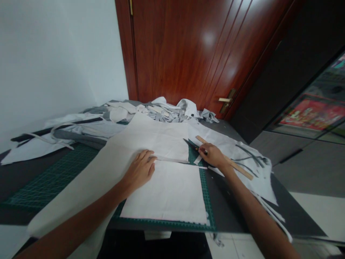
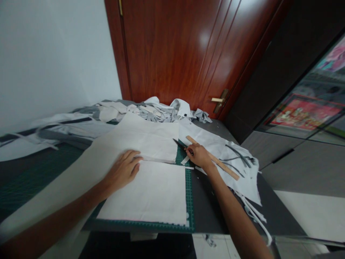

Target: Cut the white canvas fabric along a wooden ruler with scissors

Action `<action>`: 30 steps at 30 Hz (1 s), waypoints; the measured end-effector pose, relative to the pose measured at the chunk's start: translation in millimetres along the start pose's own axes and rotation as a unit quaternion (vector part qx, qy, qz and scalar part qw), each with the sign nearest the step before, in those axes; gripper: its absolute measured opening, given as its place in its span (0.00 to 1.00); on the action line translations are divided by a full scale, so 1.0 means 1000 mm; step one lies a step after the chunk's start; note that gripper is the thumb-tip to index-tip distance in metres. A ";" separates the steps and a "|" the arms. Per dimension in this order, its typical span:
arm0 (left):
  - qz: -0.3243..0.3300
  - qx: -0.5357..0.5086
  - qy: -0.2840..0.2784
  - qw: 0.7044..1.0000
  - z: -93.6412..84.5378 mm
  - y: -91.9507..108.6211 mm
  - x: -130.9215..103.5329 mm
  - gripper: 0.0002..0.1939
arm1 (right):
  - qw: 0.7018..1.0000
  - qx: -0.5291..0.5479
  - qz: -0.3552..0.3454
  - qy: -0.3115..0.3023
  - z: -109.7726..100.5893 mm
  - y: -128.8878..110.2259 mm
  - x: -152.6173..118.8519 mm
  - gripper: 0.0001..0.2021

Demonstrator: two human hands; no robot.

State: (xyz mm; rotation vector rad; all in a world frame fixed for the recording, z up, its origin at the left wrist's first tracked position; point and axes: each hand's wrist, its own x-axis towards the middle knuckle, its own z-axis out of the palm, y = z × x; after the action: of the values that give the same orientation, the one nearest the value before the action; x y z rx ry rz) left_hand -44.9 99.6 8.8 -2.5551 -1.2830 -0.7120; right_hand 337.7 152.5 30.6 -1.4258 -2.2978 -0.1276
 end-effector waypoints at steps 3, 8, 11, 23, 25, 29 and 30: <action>0.032 -0.025 -0.024 0.999 0.001 0.010 0.011 0.16 | 0.998 -0.042 -0.003 -0.044 0.009 -0.026 0.006 0.20; 0.074 -0.088 -0.094 0.989 0.012 0.044 0.055 0.17 | 0.988 0.106 -0.085 -0.068 0.021 -0.046 0.000 0.20; 0.052 -0.095 -0.132 0.985 0.027 0.054 0.079 0.18 | 0.965 0.219 -0.130 -0.060 0.026 -0.043 -0.006 0.17; -0.192 -0.279 0.097 0.936 0.051 -0.012 0.104 0.21 | 0.970 0.196 -0.131 -0.058 0.003 -0.039 -0.015 0.11; -0.201 -0.299 0.126 0.924 0.048 -0.015 0.107 0.20 | 0.975 0.172 -0.125 -0.071 0.003 -0.043 -0.017 0.15; -0.202 -0.307 0.181 0.913 0.032 -0.017 0.111 0.15 | 0.968 0.185 -0.144 -0.084 0.006 -0.053 -0.017 0.13; -0.202 -0.302 0.201 0.910 0.027 -0.019 0.112 0.15 | 0.968 0.188 -0.147 -0.081 0.007 -0.055 -0.017 0.13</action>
State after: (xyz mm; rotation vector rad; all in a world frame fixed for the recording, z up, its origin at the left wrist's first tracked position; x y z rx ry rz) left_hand 5.7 200.0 41.1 -2.3349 -1.6395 -1.8681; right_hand 294.2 115.0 25.5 -0.9317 -2.4850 0.3348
